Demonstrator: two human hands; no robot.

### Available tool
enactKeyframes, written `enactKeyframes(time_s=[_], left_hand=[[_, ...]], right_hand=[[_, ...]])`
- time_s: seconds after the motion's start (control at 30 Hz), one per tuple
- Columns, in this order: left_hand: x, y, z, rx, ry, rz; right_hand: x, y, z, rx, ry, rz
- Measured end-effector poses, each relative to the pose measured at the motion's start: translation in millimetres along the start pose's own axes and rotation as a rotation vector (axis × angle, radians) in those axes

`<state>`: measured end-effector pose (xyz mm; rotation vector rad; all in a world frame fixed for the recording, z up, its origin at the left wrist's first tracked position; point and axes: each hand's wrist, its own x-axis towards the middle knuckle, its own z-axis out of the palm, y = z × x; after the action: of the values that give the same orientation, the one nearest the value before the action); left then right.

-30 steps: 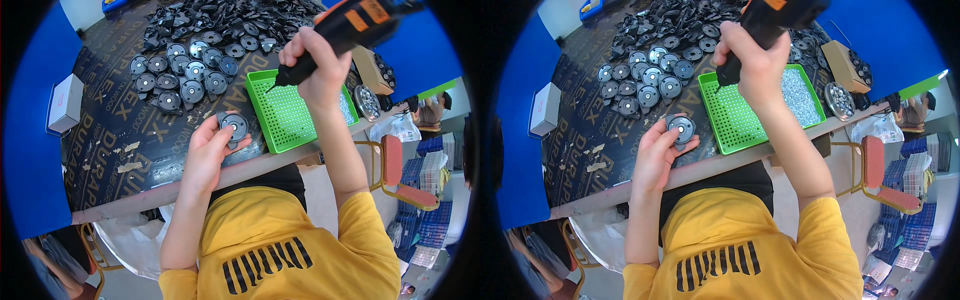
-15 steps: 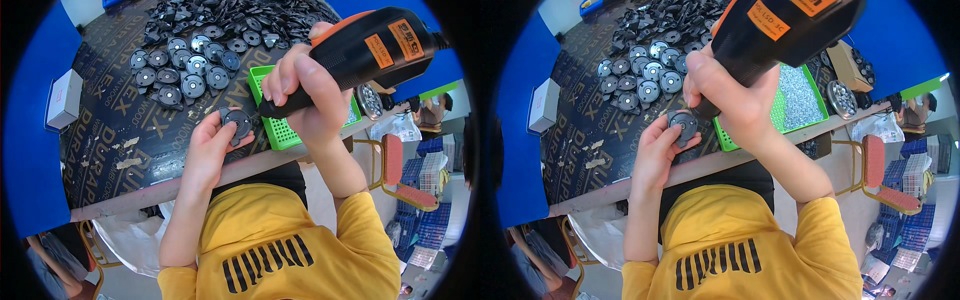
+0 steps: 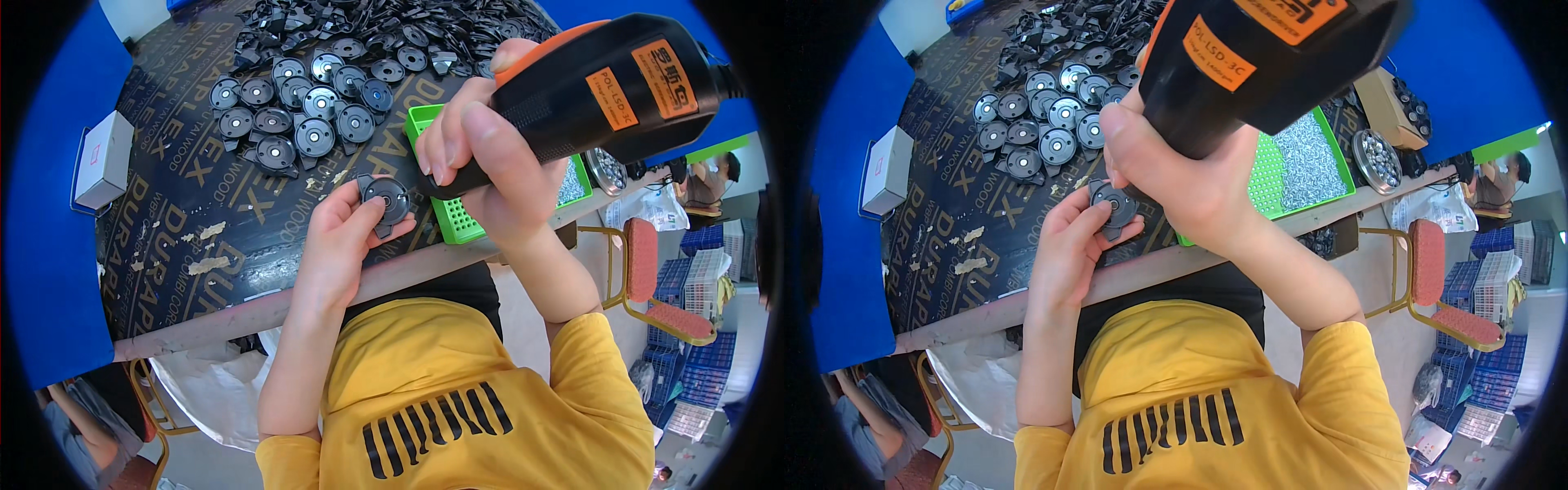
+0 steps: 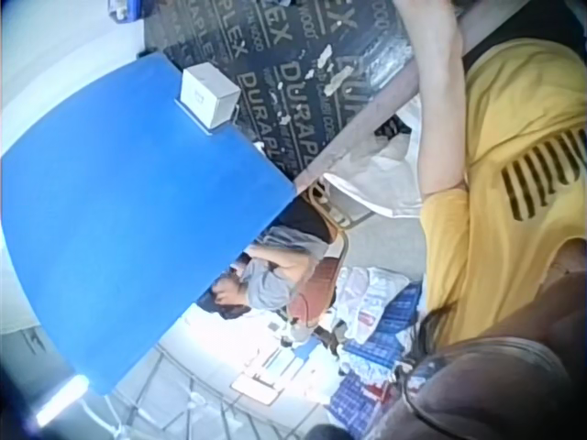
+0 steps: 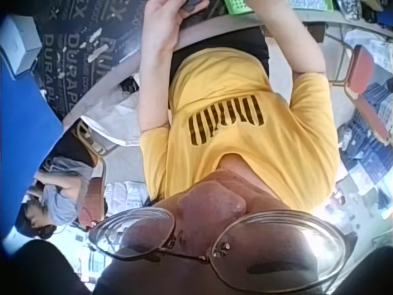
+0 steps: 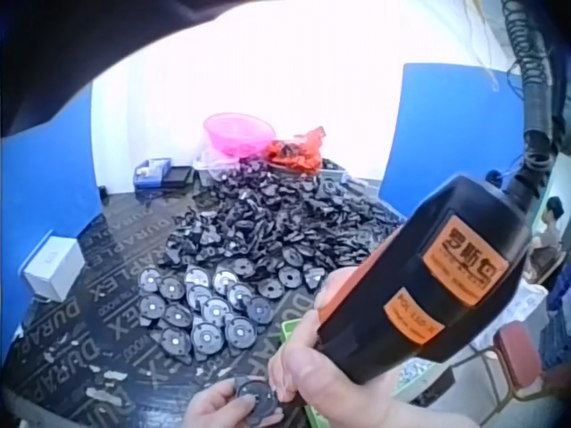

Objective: The person assembles components by picking up plastic parts from a table, picking up screws from a tray using an electric screwdriver, driving the screws into the parts, and discarding the assembled components into a bag.

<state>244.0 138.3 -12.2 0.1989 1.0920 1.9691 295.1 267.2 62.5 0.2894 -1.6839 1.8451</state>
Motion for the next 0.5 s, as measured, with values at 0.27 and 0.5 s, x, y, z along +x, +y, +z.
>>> enactKeyframes(time_s=[0.27, 0.5], left_hand=[[0.2, -0.9, -1.4, -0.017, 0.012, -0.012], [0.8, -0.9, -3.4, 0.004, -0.002, -0.008]], right_hand=[[-1.4, 5.9, -2.3, -0.036, -0.028, 0.007], [-2.8, 8.8, -3.7, -0.077, -0.06, 0.001]])
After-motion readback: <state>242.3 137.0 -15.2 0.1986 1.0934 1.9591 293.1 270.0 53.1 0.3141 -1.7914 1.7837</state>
